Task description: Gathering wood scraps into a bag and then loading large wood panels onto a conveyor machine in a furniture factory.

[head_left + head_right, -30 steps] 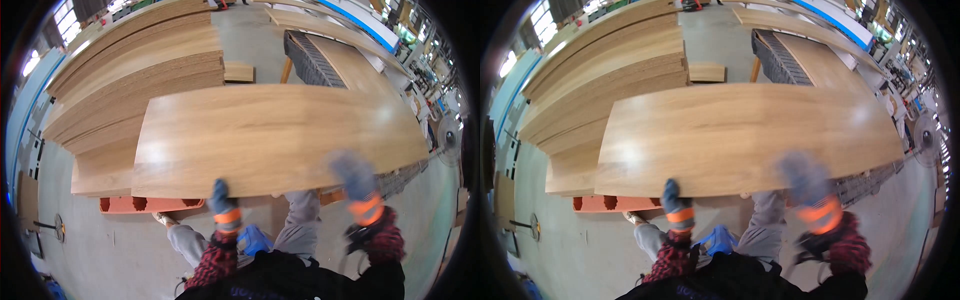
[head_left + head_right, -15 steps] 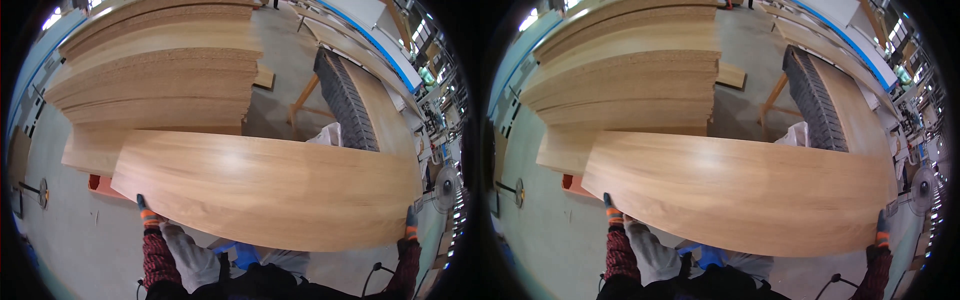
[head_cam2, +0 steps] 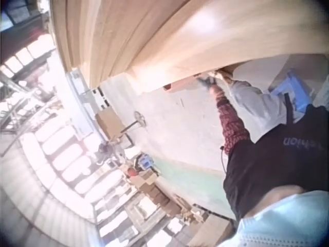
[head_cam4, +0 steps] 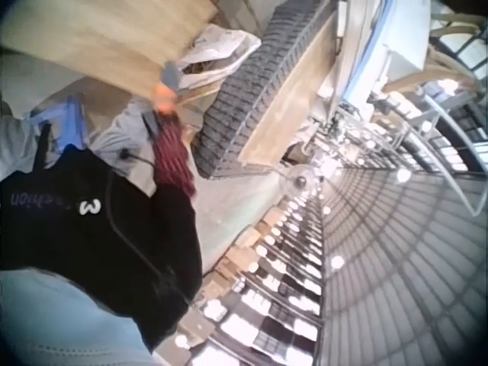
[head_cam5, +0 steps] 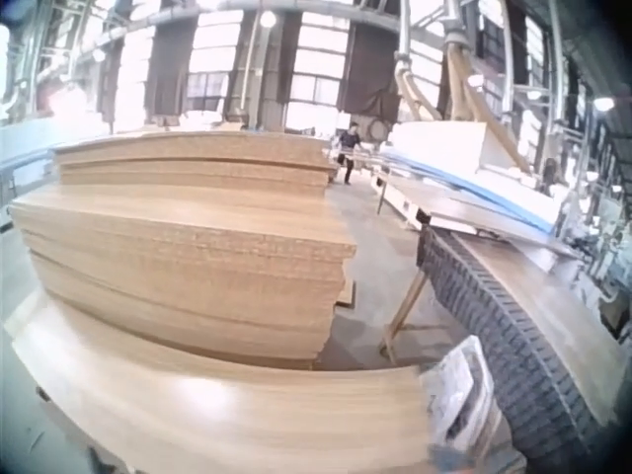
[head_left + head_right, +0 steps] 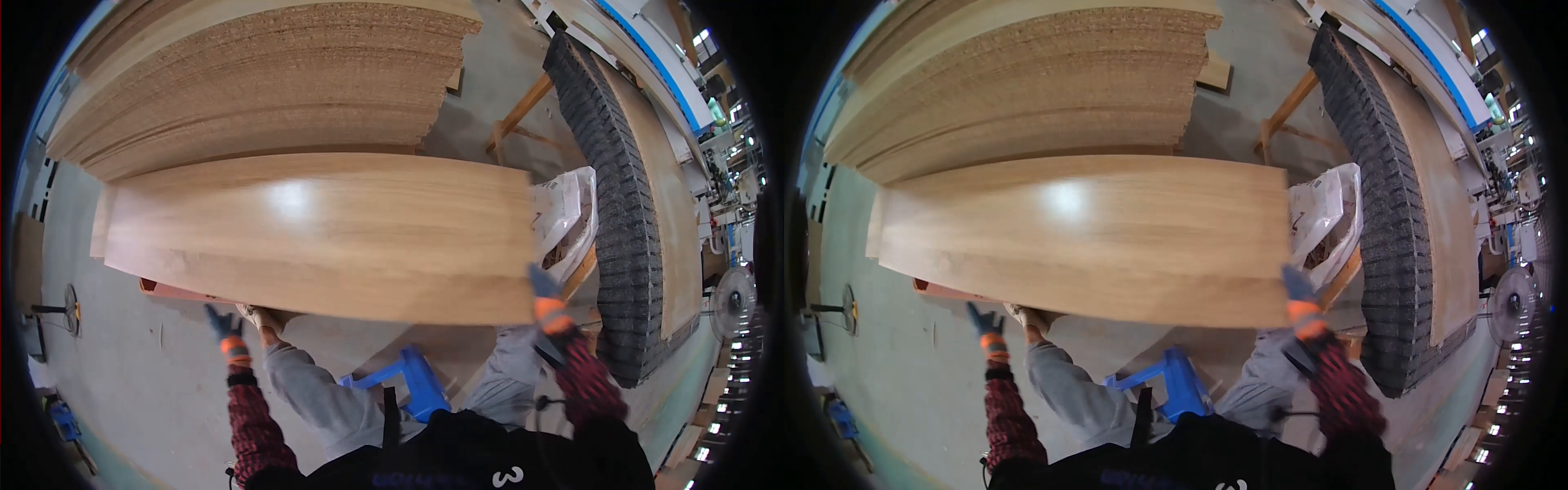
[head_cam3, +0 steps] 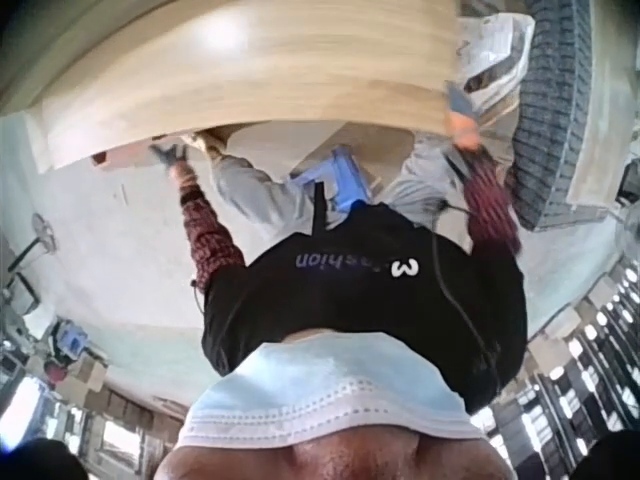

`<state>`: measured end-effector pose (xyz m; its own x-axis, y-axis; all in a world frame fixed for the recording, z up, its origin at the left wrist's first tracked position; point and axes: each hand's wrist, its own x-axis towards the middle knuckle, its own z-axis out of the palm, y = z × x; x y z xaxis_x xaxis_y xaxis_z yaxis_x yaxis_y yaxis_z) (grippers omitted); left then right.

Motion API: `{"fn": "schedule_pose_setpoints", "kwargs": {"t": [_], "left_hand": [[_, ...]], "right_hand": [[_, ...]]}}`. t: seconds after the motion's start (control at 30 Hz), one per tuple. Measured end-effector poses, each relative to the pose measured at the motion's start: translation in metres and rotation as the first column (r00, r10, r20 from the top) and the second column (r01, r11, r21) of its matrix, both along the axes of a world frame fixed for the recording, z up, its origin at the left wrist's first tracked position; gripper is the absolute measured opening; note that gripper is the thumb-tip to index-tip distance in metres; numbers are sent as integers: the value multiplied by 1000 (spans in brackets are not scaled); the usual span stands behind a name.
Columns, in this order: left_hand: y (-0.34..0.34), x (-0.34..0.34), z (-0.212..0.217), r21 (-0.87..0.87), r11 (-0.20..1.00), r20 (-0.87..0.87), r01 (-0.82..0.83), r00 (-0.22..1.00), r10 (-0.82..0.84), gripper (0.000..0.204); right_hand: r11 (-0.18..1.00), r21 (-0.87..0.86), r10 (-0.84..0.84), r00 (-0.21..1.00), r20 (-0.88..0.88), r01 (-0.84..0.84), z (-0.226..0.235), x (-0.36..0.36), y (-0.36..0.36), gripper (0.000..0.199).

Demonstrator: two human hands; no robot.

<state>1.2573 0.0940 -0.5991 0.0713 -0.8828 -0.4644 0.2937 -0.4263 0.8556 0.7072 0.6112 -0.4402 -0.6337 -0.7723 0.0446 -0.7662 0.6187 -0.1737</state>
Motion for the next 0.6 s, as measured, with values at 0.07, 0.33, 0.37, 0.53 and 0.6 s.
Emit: {"fn": "schedule_pose_setpoints", "kwargs": {"t": [0.07,0.33,0.37,0.53,0.6], "left_hand": [[-42,-62,-47,-49,944,151,325,937,-315,76],[-81,-261,-2,-155,967,625,-201,739,254,112],[-54,-297,-8,-168,973,572,-158,788,227,121],[-71,-291,15,162,980,733,-115,679,-41,113],[-37,-316,66,247,969,577,-22,806,-129,121]], "right_hand": [[969,-233,-22,962,271,87,-131,-12,-60,40],[671,-41,-508,500,701,740,-143,79,-266,75],[649,-50,-598,550,584,759,-162,63,-244,75],[667,-90,-578,590,564,740,-158,68,-258,74],[695,31,-608,564,559,718,-156,48,-246,71]]}}
